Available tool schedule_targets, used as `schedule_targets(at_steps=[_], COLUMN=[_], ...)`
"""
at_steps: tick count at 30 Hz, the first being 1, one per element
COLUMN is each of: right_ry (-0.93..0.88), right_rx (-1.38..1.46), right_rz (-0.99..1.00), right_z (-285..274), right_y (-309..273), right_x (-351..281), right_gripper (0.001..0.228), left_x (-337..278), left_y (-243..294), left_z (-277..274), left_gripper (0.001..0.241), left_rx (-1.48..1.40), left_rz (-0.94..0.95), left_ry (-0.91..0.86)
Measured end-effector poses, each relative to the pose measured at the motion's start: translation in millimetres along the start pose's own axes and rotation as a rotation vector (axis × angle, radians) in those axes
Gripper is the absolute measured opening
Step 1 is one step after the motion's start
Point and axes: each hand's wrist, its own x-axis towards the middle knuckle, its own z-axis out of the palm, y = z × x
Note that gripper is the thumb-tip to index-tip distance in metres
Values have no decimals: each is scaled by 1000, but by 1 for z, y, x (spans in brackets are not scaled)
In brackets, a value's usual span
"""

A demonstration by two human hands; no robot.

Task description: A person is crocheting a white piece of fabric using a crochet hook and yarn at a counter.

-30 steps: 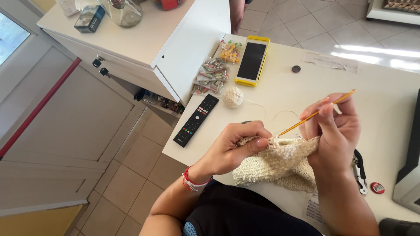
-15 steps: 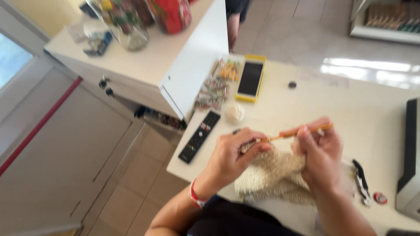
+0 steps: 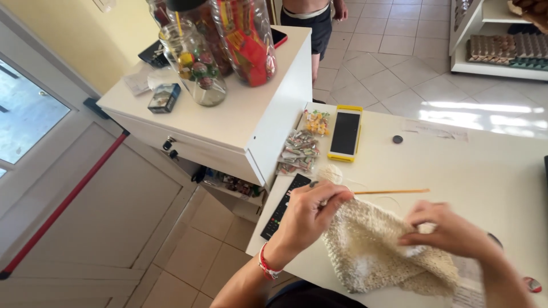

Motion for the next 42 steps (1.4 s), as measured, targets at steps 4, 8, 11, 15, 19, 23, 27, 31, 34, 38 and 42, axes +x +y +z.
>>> schedule_targets(at_steps=[4,8,11,15,19,23,27,31,34,38,42], right_ry=[-53,166,236,305,512,675,762,769,790,801,949], right_rx=[-411,-376,44,379,536,586,737,551,557,622,726], right_rz=[359,317,127,-413,-313,-393,-479,-563,-529,-492,-75], right_z=[-20,-15,24,64,81,89,85,56,45,40,44], right_y=[42,84,10,-36,-49,-50,-59,-93,-107,-116,-113], right_x=[-20,-31,12,36,39,38,40,48,53,58,64], right_gripper=[22,41,67,60,51,42,33,11,9,3,17], left_x=[-1,-6,-17,-15,-6,0,8,19,25,23,16], left_y=[-12,-36,-68,-47,-38,-38,-32,-26,-25,-33,-47], left_z=[-14,-7,20,33,28,25,20,11,8,4,4], left_gripper=[19,25,11,19,20,18,17,18,18,27,6], left_rx=[-21,-160,-179,-184,-263,-387,-414,-365,-337,-349,-245], left_rz=[-52,-239,-298,-263,-295,-428,-481,-405,-384,-360,-513], left_ry=[33,60,-63,-252,-192,-233,-229,-171,-156,-183,-201])
